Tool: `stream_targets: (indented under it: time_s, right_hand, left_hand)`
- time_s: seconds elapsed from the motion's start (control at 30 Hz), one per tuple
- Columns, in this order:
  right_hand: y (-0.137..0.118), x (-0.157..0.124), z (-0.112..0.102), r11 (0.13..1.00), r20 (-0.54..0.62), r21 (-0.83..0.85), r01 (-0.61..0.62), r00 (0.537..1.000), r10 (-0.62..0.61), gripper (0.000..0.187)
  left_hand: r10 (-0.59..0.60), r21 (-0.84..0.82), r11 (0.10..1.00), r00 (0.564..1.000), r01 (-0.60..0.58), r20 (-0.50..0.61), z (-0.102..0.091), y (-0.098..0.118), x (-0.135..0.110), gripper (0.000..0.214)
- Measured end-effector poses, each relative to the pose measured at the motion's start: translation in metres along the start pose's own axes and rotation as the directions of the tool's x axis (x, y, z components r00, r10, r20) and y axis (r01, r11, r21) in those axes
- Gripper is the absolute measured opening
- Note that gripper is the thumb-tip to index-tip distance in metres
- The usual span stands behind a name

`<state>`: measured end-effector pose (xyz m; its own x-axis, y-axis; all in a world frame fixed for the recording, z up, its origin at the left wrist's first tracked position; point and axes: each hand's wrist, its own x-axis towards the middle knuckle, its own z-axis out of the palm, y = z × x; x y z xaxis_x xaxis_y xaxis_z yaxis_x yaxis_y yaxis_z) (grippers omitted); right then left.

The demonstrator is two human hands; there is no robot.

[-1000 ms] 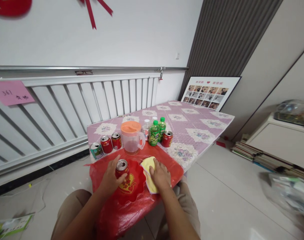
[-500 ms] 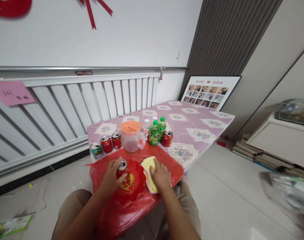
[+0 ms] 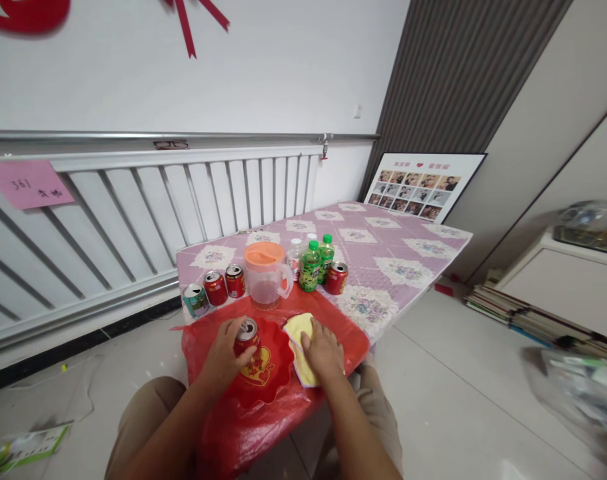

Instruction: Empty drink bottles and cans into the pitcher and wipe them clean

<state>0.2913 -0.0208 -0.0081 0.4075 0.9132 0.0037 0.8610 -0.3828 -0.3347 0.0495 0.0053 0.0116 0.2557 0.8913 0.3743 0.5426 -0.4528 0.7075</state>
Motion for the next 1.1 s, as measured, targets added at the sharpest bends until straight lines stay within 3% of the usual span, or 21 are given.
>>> stream_targets:
  time_s: [0.2, 0.43, 0.87, 1.1]
  right_hand:
    - [0.000, 0.000, 0.002, 1.000, 0.006, -0.002, -0.008, 1.000, 0.008, 0.054]
    - [0.000, 0.000, -0.002, 1.000, 0.015, -0.008, -0.006, 1.000, 0.007, 0.054]
    - [-0.001, -0.002, -0.007, 0.999, 0.023, -0.044, -0.012, 1.000, 0.013, 0.053]
    - [0.004, 0.001, -0.001, 0.999, 0.014, -0.041, -0.002, 1.000, 0.002, 0.054]
  left_hand:
    - [-0.001, -0.013, 1.000, 1.000, 0.001, 0.005, 0.000, 0.001, 0.000, 0.057]
    - [0.019, -0.064, 0.998, 0.997, -0.024, -0.076, 0.012, -0.012, 0.000, 0.074]
    - [-0.094, -0.191, 0.979, 0.988, 0.070, -0.118, 0.023, -0.017, 0.001, 0.074]
    - [-0.176, -0.226, 0.959, 0.984, 0.170, -0.003, 0.024, -0.020, -0.004, 0.076]
